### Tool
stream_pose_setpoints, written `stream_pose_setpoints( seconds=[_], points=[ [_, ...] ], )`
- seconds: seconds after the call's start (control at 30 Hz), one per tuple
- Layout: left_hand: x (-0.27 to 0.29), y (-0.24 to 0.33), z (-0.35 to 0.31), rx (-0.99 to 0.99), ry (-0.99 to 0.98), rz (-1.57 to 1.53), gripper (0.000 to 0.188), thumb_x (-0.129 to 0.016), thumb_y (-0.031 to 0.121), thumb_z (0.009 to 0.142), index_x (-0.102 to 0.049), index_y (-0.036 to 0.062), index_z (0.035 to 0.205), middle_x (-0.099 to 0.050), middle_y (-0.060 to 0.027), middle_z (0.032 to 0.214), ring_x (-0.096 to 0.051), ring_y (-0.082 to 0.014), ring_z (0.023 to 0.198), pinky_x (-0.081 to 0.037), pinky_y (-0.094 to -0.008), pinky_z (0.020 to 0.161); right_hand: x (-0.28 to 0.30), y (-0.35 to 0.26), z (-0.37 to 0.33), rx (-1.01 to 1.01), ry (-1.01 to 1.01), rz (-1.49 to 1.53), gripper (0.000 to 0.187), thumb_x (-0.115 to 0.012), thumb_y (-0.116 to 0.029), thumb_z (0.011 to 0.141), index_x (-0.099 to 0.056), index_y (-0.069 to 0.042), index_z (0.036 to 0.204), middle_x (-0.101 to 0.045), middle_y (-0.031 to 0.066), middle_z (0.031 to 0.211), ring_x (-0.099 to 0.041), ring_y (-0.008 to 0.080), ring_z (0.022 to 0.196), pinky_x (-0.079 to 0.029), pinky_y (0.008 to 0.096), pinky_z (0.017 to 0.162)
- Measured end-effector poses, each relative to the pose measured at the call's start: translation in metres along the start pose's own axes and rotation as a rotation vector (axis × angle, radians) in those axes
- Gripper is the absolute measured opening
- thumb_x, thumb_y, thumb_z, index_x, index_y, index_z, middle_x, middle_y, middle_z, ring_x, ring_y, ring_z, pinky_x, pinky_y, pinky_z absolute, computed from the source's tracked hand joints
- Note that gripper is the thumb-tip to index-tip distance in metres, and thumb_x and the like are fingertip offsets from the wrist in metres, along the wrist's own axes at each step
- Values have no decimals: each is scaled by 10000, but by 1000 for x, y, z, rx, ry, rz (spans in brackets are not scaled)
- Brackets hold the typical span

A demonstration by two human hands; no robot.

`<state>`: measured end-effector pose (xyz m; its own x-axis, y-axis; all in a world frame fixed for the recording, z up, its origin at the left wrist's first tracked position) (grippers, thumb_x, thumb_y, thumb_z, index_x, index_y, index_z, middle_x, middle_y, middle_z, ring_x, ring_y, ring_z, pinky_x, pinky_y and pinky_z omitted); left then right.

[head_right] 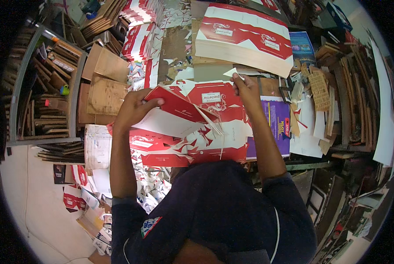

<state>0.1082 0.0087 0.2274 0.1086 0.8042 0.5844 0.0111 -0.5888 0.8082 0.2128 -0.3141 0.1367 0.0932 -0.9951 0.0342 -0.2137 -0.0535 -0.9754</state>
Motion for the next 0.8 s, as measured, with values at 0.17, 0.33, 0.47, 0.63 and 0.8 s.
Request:
stream_pose_setpoints(
  seconds=[0.17, 0.33, 0.47, 0.63, 0.8],
  points=[
    [12, 2, -29, 27, 29, -26, 322, -764, 275, 870, -724, 19, 1060, -741, -69, 812, -613, -109, 650, -494, -280, 659, -44, 1, -16, 78, -138, -103, 328, -610, -331, 997, -658, -10, 1044, -587, -14, 745, -523, 67, 659, -439, 236, 597],
    [49, -12, -96, 84, 304, -76, 248, -761, 181, 862, -723, -12, 1012, -725, -71, 839, -651, -121, 786, -504, -278, 743, -98, -24, -30, 214, -374, -123, 326, -621, -316, 988, -667, -3, 1067, -634, 28, 793, -556, 96, 722, -454, 262, 662],
    [99, -40, -184, -166, 808, -298, 324, -782, 268, 868, -720, -15, 1012, -720, -90, 937, -654, -157, 853, -516, -317, 777, -104, -24, -5, 216, -263, 108, 307, -624, -302, 993, -682, -10, 1071, -676, 28, 868, -589, 90, 755, -482, 244, 713],
    [102, -122, -248, -296, 1279, -504, 263, -747, 222, 826, -528, 109, 918, -609, -18, 894, -623, -173, 807, -565, -358, 766, -109, -15, 24, 58, -356, -64, 347, -613, -314, 994, -703, -5, 1121, -718, 80, 1009, -635, 111, 889, -499, 252, 808],
    [50, -132, -219, -168, 893, -707, 412, -801, 328, 854, -655, 27, 1094, -686, -48, 1043, -635, -172, 962, -499, -346, 914, -113, 2, 24, 145, -352, -324, 378, -621, -327, 984, -692, 5, 1152, -713, 56, 983, -611, 82, 855, -484, 242, 778]
  ],
)
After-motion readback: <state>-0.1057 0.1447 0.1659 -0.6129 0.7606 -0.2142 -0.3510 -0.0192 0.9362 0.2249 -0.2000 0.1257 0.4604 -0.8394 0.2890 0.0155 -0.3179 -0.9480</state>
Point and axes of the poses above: each hand's wrist, its own z-axis towards the middle knuckle, its own x-axis out of the back of the hand, y = z × x, the point moved 5 cm from there along z, towards the middle knuckle
